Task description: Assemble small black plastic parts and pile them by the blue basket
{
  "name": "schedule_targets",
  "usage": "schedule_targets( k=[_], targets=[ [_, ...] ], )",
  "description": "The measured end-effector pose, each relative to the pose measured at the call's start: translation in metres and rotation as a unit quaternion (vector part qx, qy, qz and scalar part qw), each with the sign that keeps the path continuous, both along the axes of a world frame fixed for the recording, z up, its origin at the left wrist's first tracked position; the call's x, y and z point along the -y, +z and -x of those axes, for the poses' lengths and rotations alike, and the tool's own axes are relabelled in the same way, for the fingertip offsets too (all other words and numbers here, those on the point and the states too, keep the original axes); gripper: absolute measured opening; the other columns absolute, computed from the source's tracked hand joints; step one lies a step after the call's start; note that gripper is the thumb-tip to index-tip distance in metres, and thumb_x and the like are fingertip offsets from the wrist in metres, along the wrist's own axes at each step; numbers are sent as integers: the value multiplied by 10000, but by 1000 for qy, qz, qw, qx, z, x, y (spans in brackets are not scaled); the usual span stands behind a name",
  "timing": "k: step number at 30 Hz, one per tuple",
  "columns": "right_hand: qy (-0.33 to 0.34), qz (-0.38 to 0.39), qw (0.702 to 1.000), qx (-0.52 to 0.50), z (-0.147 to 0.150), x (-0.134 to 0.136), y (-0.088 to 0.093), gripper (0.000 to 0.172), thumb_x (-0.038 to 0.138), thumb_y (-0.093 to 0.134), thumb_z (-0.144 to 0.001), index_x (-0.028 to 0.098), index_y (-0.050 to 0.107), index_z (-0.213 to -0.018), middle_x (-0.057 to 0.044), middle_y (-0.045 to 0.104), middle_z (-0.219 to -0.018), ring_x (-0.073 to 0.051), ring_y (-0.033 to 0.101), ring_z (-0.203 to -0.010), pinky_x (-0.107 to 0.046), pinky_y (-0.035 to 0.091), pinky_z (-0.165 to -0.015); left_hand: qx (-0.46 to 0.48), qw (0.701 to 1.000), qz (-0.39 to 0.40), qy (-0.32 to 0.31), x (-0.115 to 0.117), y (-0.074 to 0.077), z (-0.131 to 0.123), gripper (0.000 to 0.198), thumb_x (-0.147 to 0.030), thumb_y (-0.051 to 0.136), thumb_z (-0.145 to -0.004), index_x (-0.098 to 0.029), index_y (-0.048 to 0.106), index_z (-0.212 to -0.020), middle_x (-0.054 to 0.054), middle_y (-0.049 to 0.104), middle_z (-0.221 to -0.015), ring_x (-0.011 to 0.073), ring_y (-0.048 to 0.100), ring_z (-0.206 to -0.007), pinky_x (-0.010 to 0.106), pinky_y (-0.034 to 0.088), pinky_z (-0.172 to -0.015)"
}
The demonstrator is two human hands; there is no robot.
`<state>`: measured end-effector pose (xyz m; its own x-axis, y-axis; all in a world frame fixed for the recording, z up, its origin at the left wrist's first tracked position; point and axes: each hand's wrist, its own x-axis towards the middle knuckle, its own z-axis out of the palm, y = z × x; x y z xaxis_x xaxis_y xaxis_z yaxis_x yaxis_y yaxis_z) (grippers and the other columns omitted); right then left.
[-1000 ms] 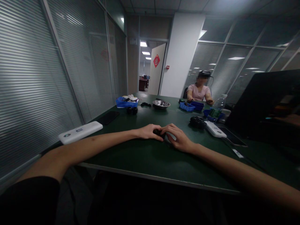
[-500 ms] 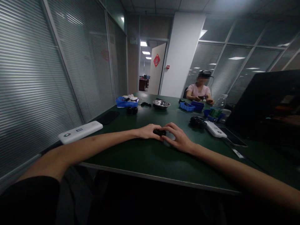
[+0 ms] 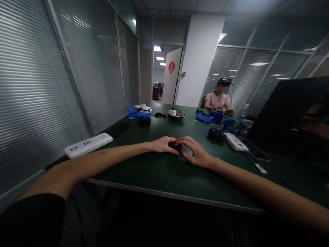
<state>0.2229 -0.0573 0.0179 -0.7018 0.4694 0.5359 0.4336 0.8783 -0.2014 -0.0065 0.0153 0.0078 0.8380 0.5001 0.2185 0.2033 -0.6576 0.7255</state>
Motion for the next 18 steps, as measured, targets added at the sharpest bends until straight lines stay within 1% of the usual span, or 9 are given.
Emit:
schedule_targets(
  k=[5,9,13,18],
  targets=[
    [10,4,1000,-3,0,-1,1,328,119,543,-913,236,587,-1217,-107,638,-1189,-274,587,-1104,-481,524,-958,3,1000,-4,-8,0,0,0,454,-486,789,-777,-151,660,-1056,39,637,-1017,210,608,-986,318,449,-870],
    [23,1,1000,-15,0,-2,1,287,112,505,-937,241,603,-1174,-104,660,-1152,-274,590,-1091,-483,526,-947,8,1000,-10,-15,-1,-1,0,438,-501,787,-777,-154,659,-1010,29,625,-990,196,599,-958,309,444,-848],
    [22,7,1000,-19,0,-4,-1,252,104,472,-955,238,610,-1118,-100,667,-1123,-268,585,-1084,-468,530,-929,5,1000,-16,-5,-2,-2,-1,426,-497,790,-777,-146,648,-971,20,615,-940,177,585,-901,293,433,-804],
    [26,9,999,-23,-1,-6,-3,266,79,440,-950,229,611,-1089,-102,670,-1148,-266,580,-1115,-475,518,-957,6,1000,-19,-2,-3,-4,-2,439,-501,796,-768,-144,662,-986,20,625,-939,174,586,-892,290,432,-797]
  ],
)
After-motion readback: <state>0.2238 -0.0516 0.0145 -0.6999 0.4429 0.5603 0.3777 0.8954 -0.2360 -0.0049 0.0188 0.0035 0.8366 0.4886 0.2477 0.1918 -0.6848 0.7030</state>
